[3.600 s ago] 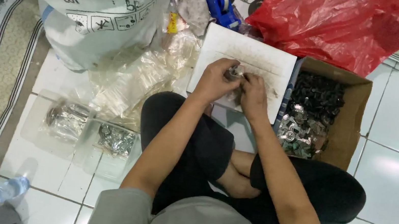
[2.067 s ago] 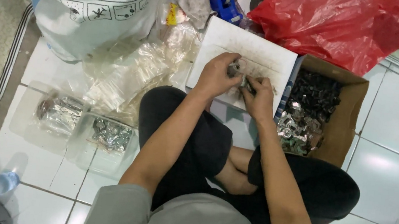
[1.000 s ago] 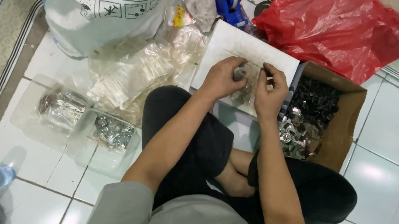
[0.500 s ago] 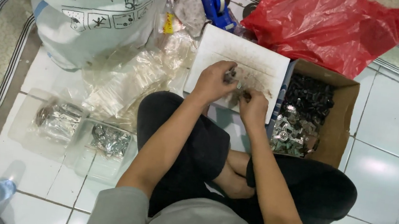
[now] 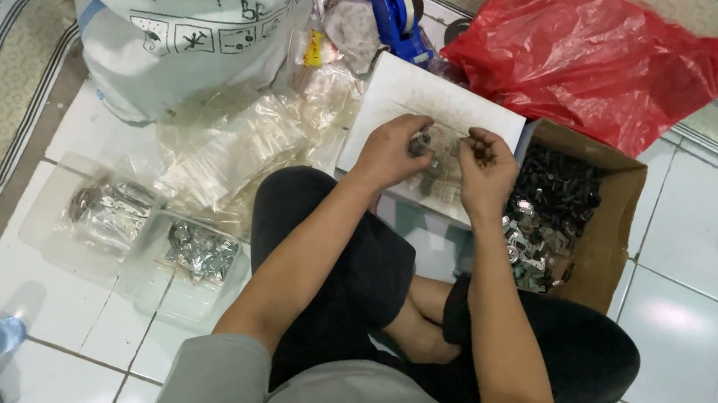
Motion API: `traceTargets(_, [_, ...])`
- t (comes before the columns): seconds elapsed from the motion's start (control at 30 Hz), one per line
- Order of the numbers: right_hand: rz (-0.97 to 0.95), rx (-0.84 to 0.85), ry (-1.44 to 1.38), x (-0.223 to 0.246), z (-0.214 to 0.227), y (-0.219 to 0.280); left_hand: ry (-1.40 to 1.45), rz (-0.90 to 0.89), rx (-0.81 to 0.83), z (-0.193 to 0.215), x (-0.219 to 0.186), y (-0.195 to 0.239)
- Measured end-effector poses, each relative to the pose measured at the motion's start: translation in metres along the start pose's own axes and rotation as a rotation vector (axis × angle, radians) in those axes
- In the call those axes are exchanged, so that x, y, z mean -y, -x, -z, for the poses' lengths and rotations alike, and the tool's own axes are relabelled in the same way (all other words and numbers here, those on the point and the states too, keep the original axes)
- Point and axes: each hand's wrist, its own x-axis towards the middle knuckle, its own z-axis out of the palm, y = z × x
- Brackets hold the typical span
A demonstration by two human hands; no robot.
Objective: The person sits on the floor and sorts small metallic parts from a cardboard box onto a white board. They pick up handfuls of parts, separate them, and place selected pieces onto the board while discarding others back into the box.
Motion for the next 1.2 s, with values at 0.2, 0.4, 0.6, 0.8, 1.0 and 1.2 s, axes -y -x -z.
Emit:
traceTargets(0.2, [0.1,0.011,0.071,0.022,-0.034,-0.001,-0.013,0.022,0.023,0.005,-0.004,0.0])
traceTargets(0.4, [0.091,-0.104,0.276,0.011,-0.021,0.012,0.019,0.025,0.027,0.006,-0.001,0.0])
traceTargets(0.6, [0.009,0.127,0.671,-0.072,-0.022,0.019,-0.031,-0.025,0.078,-0.004,0.003,0.001])
traceTargets(0.8, [-0.001,0.189,0.753,-0.073,-0.029,0.012,0.016,0.025,0.054,0.003,-0.003,-0.001])
traceTargets(1.0, [-0.211,0.107,0.475,-0.025,-0.014,0.009,0.006,0.03,0.059,0.005,-0.005,0.0])
traceTargets(1.2, [-0.011,0.133,0.285,0.033,-0.014,-0.002,-0.022,0.037,0.062,0.009,-0.018,-0.001])
